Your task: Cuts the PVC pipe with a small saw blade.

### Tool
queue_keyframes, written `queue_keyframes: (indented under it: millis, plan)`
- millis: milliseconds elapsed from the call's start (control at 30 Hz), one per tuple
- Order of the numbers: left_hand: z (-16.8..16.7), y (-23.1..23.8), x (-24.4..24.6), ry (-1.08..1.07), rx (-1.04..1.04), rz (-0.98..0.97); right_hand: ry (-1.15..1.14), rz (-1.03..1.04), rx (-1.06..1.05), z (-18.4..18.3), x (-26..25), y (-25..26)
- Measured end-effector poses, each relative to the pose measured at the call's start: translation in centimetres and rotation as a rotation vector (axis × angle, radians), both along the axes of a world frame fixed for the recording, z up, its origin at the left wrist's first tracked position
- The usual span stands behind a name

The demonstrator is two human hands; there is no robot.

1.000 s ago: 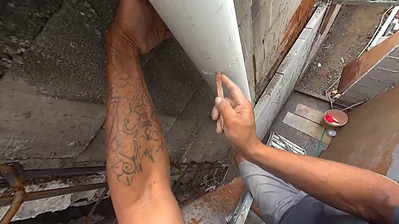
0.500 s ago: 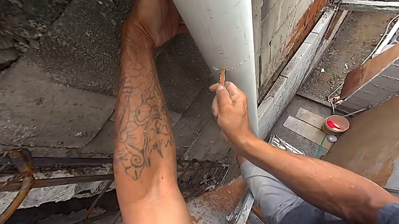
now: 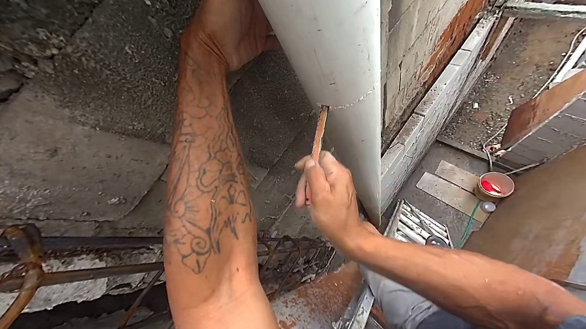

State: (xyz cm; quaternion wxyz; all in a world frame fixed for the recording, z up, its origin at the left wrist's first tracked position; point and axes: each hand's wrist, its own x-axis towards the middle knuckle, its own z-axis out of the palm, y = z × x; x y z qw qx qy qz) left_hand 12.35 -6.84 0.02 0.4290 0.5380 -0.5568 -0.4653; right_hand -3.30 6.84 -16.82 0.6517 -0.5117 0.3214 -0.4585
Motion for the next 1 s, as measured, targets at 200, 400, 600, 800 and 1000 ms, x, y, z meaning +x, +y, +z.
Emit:
queue_keyframes:
  millis: [200, 400, 600, 800, 1000]
  plan:
    - [-0.4, -0.1, 0.2, 0.01, 0.011, 0.017, -0.104, -0.072, 0.114, 1.2, 1.1, -3.8]
    - [0.0, 0.6, -0.1, 0.021, -0.036, 0.016, -0.053, -0.083, 0.084, 1.0, 1.8, -2.9]
    - [0.1, -0.2, -0.2, -0.011, 0.022, 0.028, -0.079, -0.148, 0.133, 1.9, 2.0, -4.4]
    - [-0.2, 0.5, -0.1, 0.072, -0.013, 0.015, -0.02, -0.019, 0.115, 1.3, 1.1, -3.8]
    - [-0.3, 0.3, -0.5, 0.105, 0.006, 0.032, 0.006, 0.045, 0.114, 0.7, 0.2, -4.8]
